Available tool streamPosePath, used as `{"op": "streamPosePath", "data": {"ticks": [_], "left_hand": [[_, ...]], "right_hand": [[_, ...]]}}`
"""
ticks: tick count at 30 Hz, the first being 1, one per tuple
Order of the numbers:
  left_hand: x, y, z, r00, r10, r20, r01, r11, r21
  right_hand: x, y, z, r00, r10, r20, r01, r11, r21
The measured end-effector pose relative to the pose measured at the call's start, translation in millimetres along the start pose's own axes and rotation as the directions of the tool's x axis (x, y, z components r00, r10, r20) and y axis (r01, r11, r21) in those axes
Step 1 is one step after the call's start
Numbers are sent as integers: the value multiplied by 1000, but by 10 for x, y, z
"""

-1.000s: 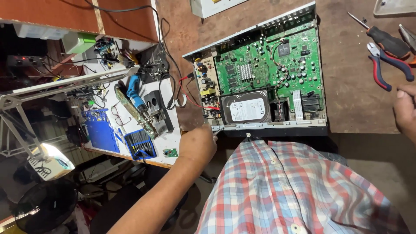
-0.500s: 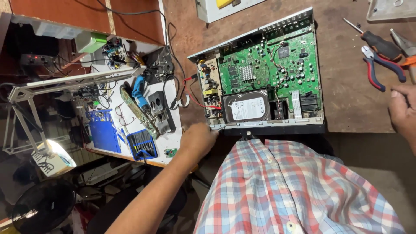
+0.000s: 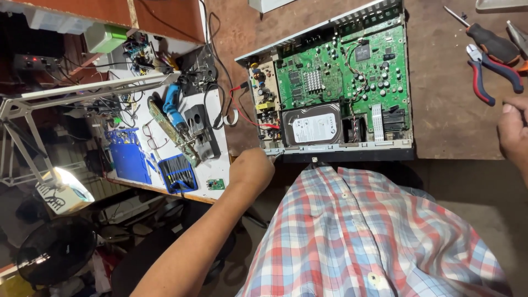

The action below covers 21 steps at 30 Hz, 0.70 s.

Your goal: Removing a hard drive from an electronic device by unscrewing it and disconnecting cables.

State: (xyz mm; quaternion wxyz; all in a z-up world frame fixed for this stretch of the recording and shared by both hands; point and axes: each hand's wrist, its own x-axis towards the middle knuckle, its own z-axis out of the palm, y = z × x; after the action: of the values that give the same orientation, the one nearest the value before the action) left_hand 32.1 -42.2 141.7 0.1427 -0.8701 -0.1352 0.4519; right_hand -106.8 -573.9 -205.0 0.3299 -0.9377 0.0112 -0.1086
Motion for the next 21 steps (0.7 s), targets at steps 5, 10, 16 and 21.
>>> {"op": "streamPosePath", "data": {"ticks": [5,10,16,21], "left_hand": [[-122,44,-310,985,-28,168,79,948,-310],[-160,8,-285,968,-54,244,186,808,-559],[-290,90,-312,993,60,98,-29,955,-294],[-113,40,52,972,223,-69,-223,975,13]], "right_hand": [[45,135,15,994,-104,-21,101,989,-105],[666,-773,-592,977,114,181,-160,952,261],[119,130,-44,1000,20,22,-22,995,96],[64,128,-25,996,83,19,-85,972,220]]}}
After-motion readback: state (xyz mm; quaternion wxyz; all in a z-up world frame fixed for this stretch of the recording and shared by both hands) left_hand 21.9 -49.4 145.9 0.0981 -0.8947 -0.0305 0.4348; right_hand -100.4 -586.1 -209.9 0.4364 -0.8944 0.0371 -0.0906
